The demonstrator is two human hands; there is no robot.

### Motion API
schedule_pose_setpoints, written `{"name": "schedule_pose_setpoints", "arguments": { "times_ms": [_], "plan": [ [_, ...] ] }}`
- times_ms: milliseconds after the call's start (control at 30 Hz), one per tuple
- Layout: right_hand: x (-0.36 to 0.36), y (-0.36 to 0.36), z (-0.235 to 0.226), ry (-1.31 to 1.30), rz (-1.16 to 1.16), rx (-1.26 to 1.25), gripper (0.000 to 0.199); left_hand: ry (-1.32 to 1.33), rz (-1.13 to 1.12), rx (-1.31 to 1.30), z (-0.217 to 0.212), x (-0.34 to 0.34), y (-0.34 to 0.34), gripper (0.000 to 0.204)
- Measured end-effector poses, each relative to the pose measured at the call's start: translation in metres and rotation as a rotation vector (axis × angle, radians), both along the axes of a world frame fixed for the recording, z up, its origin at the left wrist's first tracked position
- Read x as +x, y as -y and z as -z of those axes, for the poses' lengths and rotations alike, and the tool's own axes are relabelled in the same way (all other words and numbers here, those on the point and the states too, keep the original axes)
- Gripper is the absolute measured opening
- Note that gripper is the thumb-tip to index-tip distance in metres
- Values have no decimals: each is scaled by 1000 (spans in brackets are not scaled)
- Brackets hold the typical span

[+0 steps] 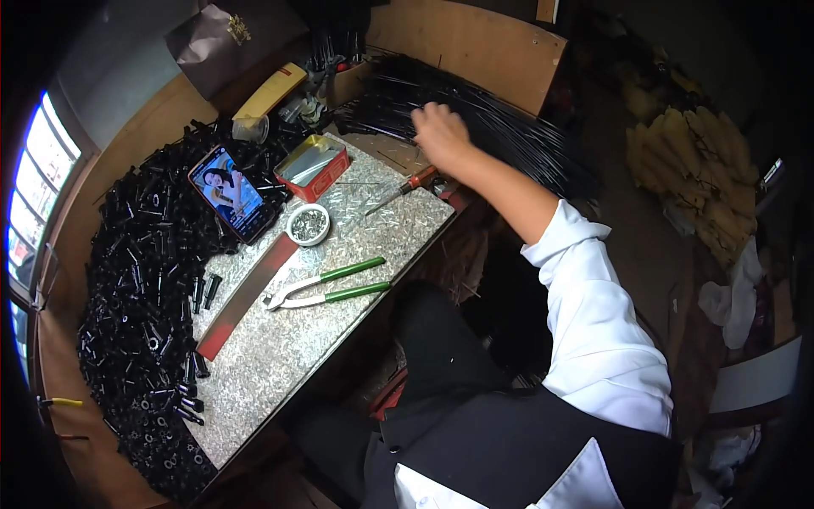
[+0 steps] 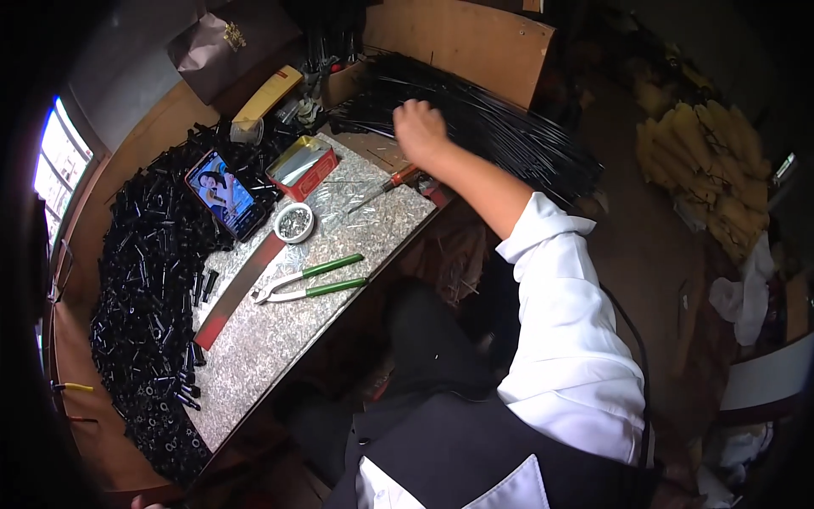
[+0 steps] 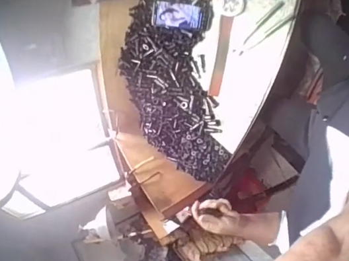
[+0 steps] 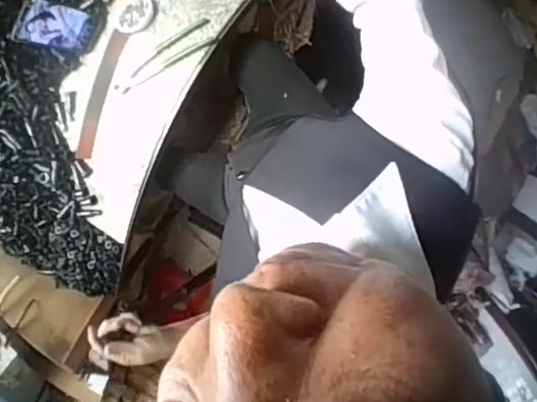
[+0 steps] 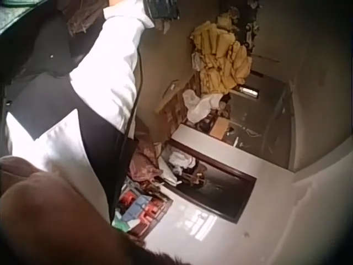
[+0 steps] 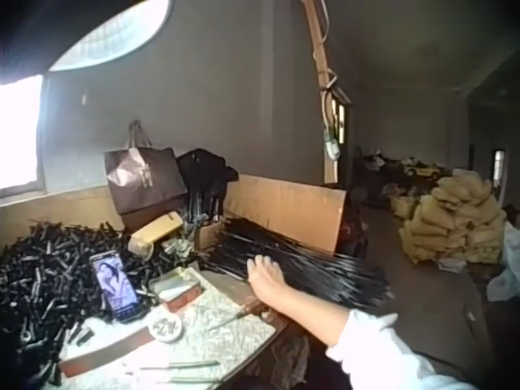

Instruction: Assembling the metal ribs into the plastic runner of an umbrella frame.

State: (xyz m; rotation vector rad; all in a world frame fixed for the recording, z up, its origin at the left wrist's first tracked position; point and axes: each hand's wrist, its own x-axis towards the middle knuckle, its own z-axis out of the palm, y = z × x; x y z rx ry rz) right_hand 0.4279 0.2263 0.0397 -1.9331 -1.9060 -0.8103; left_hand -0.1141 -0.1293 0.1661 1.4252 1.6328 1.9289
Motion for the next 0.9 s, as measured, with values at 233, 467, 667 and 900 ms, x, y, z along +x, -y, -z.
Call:
{"name": "schedule_pose_setpoints", "arguments": {
  "times_ms": [233,467,667,900],
  "plan": [
    [94,-29,-11,-142,353,-73,30,413,350,-845,237,-85,-8,40],
    [57,-44,-22,-261,404,-273,53,-662,-177,-1270,431,-193,7,72],
    [81,-61,-23,-363,448,-402,36,-523,-80,-1162,399,-119,-29,58],
    [79,-66,-34,-372,633,-360,33,-493,-97,-1179,387,-102,-11,58]
  ]
}}
